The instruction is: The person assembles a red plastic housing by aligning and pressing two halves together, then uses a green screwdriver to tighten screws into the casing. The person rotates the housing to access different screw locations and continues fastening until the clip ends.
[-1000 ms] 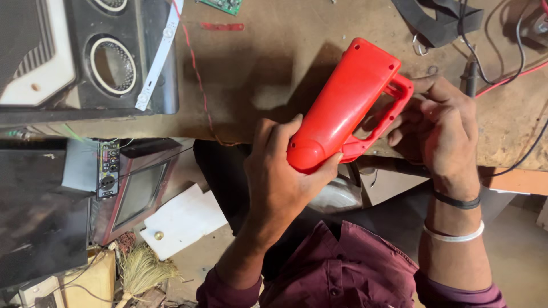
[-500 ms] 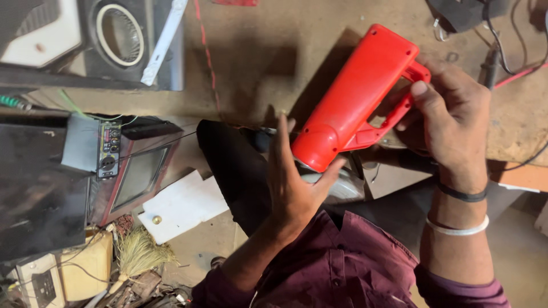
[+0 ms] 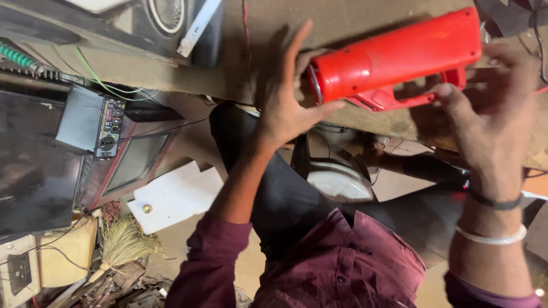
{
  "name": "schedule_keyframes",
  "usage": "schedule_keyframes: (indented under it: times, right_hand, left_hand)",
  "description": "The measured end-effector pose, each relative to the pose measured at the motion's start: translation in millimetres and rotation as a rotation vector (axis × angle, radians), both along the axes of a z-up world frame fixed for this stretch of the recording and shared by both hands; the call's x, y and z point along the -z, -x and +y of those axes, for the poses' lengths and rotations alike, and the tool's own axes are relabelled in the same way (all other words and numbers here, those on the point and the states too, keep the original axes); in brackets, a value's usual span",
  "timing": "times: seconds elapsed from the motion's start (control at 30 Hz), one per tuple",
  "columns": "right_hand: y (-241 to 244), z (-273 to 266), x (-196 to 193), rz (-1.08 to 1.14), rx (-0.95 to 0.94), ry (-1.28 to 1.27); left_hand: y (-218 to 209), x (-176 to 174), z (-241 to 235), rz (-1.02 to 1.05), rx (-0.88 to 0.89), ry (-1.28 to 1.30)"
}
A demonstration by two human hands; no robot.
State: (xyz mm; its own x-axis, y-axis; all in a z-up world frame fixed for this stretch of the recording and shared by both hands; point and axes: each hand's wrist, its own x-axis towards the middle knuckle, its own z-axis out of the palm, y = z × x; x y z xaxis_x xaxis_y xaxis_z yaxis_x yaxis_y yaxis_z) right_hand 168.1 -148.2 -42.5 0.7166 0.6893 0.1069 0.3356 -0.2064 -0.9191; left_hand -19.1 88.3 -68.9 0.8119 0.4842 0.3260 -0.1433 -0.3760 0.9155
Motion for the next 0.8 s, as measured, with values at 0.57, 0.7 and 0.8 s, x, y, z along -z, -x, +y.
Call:
schedule_keyframes:
  times: [0.57,0.7,0.8]
  right_hand:
    - [-37.3,65.4,-13.3,-0.691,-0.642,0.618]
    - [-32.7,74.1,-19.0,-0.732,-0.661,0.666]
    - [-33.9,74.7,-25.0,-0.752,-0.660,0.690]
  left_hand:
    - [-2.5,53.2,7.2,0.109,-0.028,-0.180]
    - [-1.6,46.1,9.4,0.113,0.061,-0.065]
    - [4.5,36.0,12.0,-0.012,0.153,0.015]
